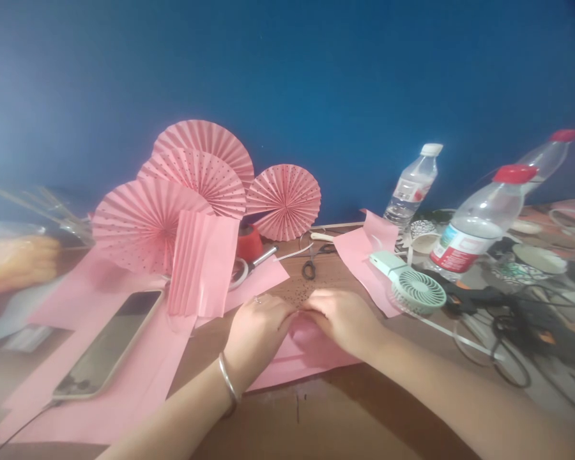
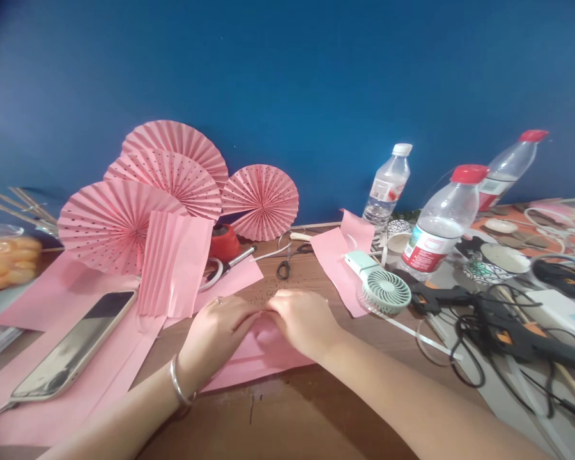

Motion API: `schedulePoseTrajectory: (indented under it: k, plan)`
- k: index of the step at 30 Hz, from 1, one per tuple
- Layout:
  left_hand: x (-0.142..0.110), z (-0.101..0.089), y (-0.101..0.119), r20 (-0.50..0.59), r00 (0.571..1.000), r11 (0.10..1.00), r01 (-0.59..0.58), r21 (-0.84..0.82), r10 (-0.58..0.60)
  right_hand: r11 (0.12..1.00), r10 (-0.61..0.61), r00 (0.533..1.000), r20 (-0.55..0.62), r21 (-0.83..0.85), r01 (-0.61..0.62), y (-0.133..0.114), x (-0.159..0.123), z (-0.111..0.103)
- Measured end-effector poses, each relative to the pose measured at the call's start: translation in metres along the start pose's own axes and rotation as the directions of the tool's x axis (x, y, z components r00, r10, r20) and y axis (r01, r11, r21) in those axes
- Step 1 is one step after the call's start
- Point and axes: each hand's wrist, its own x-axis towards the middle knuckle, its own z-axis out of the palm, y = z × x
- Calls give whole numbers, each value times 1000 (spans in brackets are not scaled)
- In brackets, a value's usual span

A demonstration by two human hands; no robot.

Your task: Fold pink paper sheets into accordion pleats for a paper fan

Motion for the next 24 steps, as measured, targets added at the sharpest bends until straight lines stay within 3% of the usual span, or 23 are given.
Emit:
schedulePoseTrajectory:
  k: [5,11,17,24]
  plan:
    - [0,-1,-3,25,997,997,79,11,-79,994,-1,998,59,-106,7,14,6,-1]
    - [6,-5,-17,103,976,980,196,-25,-193,999,52,994,99,3,-52,49,13,-3]
    - [9,0,-31,89,962,932,272,-238,-258,993,66,992,107,92,-77,65,14,-1]
    - [12,7,-48,74,923,778,359,-516,-377,989,70,995,74,124,-79,72,14,-1]
